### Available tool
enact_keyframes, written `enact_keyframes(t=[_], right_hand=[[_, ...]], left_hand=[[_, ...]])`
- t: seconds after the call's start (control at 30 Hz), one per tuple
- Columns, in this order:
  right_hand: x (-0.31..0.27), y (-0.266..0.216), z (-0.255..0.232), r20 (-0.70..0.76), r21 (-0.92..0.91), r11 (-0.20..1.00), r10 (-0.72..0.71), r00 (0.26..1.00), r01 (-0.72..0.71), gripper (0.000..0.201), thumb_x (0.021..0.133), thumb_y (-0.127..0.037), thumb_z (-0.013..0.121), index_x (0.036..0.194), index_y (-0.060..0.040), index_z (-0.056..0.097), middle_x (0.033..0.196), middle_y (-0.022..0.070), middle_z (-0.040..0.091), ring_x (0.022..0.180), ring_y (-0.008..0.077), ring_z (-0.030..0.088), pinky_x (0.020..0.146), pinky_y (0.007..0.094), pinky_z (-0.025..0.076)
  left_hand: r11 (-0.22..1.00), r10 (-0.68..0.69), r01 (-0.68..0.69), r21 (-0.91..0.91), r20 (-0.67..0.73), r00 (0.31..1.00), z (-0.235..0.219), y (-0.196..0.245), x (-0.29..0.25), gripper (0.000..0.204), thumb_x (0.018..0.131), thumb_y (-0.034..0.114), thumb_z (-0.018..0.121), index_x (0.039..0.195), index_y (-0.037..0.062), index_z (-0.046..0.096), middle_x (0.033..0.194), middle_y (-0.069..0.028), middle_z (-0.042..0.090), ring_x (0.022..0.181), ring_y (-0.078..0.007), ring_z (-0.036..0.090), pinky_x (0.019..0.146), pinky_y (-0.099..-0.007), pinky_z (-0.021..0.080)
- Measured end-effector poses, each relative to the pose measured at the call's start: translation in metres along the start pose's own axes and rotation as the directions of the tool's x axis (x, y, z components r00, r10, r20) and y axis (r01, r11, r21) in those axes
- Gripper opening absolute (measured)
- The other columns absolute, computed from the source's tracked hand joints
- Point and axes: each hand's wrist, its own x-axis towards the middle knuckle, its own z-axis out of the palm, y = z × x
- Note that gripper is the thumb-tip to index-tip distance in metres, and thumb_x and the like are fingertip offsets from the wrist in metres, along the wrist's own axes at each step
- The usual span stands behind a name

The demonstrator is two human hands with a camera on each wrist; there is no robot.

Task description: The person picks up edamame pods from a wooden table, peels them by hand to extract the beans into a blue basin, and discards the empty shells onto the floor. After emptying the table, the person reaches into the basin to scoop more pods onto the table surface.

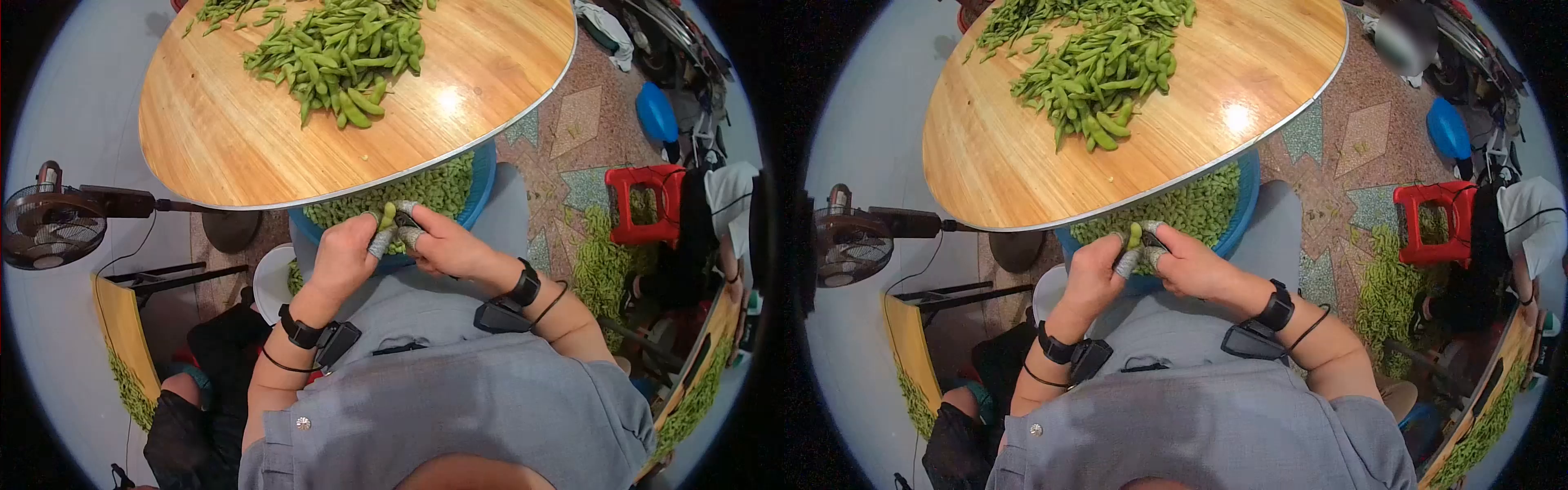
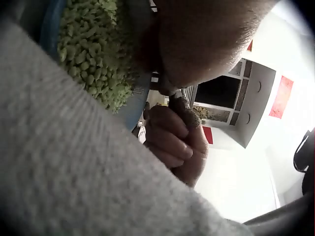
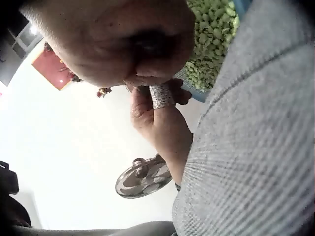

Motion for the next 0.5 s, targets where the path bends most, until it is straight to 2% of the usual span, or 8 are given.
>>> enact_keyframes(t=[0.1, 0.13, 0.17, 0.27, 0.3, 0.37, 0.4, 0.5], right_hand=[[0.002, -0.002, -0.003, 0.039, 0.228, 0.971, 0.062, 0.997, -0.069, 0.029, 0.094, -0.011, 0.039, 0.122, -0.0169, 0.042, 0.064, -0.0043, 0.035, 0.047, 0.0039, 0.028, 0.04, 0.0198, 0.023], [0.0, -0.002, -0.005, 0.088, 0.327, 0.937, 0.096, 0.991, -0.12, 0.028, 0.094, -0.011, 0.037, 0.121, -0.0172, 0.043, 0.064, -0.0046, 0.034, 0.046, 0.0035, 0.027, 0.04, 0.0192, 0.022], [-0.001, -0.001, -0.006, 0.14, 0.417, 0.892, 0.124, 0.982, -0.172, 0.028, 0.094, -0.01, 0.036, 0.12, -0.0175, 0.043, 0.064, -0.0049, 0.033, 0.046, 0.0032, 0.026, 0.04, 0.0185, 0.021], [-0.008, -0.002, -0.014, 0.155, 0.362, 0.908, 0.165, 0.974, -0.211, 0.022, 0.095, -0.016, 0.042, 0.116, -0.0133, 0.046, 0.063, -0.0052, 0.036, 0.046, 0.0033, 0.03, 0.04, 0.0182, 0.023], [-0.003, 0.004, -0.018, 0.149, 0.356, 0.91, 0.167, 0.975, -0.21, 0.022, 0.095, -0.016, 0.042, 0.116, -0.0133, 0.046, 0.063, -0.0052, 0.036, 0.046, 0.0033, 0.03, 0.04, 0.0182, 0.023], [0.014, 0.026, -0.029, -0.272, -0.276, 0.96, -0.12, 0.955, 0.042, 0.024, 0.092, -0.022, 0.052, 0.112, -0.0087, 0.05, 0.063, -0.0048, 0.043, 0.046, 0.0038, 0.035, 0.04, 0.0188, 0.026], [0.017, 0.027, -0.032, -0.289, -0.237, 0.966, -0.176, 0.941, 0.108, 0.025, 0.088, -0.024, 0.061, 0.104, -0.006, 0.055, 0.064, -0.0037, 0.048, 0.047, 0.0036, 0.038, 0.04, 0.0193, 0.028], [0.022, 0.021, -0.03, -0.201, -0.302, 0.932, -0.266, 0.943, 0.199, 0.019, 0.085, -0.019, 0.063, 0.097, -0.0049, 0.058, 0.068, -0.0025, 0.053, 0.053, 0.0042, 0.043, 0.044, 0.0208, 0.035]], left_hand=[[0.993, 0.028, -0.031, -0.116, -0.029, 0.999, -0.005, 0.0, 0.004, 0.021, 0.091, 0.028, 0.056, 0.084, 0.0079, 0.056, 0.071, -0.0054, 0.061, 0.061, -0.0234, 0.058, 0.052, -0.0346, 0.044], [0.74, -0.273, 0.334, -0.584, 0.194, 0.942, -0.01, 0.004, 0.003, 0.019, 0.092, 0.024, 0.052, 0.084, 0.0065, 0.055, 0.069, -0.0044, 0.059, 0.059, -0.019, 0.056, 0.051, -0.0313, 0.042], [0.186, -0.383, 0.604, -0.775, 0.508, 0.771, -0.012, 0.007, 0.002, 0.018, 0.094, 0.02, 0.049, 0.085, 0.0051, 0.055, 0.067, -0.0033, 0.057, 0.057, -0.0146, 0.053, 0.049, -0.0279, 0.04], [-0.047, -0.318, 0.589, -0.807, 0.571, 0.757, -0.008, 0.011, -0.002, 0.017, 0.095, 0.014, 0.043, 0.087, 0.0034, 0.054, 0.067, -0.0016, 0.054, 0.056, -0.009, 0.048, 0.049, -0.0221, 0.037], [-0.05, -0.312, 0.585, -0.81, 0.569, 0.761, -0.003, 0.01, -0.001, 0.017, 0.095, 0.014, 0.043, 0.087, 0.0034, 0.054, 0.067, -0.0016, 0.054, 0.056, -0.009, 0.048, 0.049, -0.0221, 0.037], [0.334, -0.294, 0.57, -0.751, 0.491, 0.82, 0.008, 0.007, -0.002, 0.014, 0.089, 0.001, 0.038, 0.088, 0.0035, 0.052, 0.067, -0.0024, 0.054, 0.052, -0.0086, 0.045, 0.047, -0.0219, 0.037], [0.401, -0.272, 0.546, -0.736, 0.474, 0.838, 0.011, 0.009, -0.003, 0.015, 0.094, 0.01, 0.04, 0.089, 0.004, 0.053, 0.067, -0.0009, 0.051, 0.055, -0.0074, 0.043, 0.049, -0.0203, 0.034], [0.19, -0.31, 0.595, -0.781, 0.528, 0.791, 0.006, 0.015, -0.001, 0.013, 0.093, 0.009, 0.04, 0.088, 0.0047, 0.052, 0.064, 0.0, 0.048, 0.052, -0.0074, 0.039, 0.047, -0.0207, 0.032]])
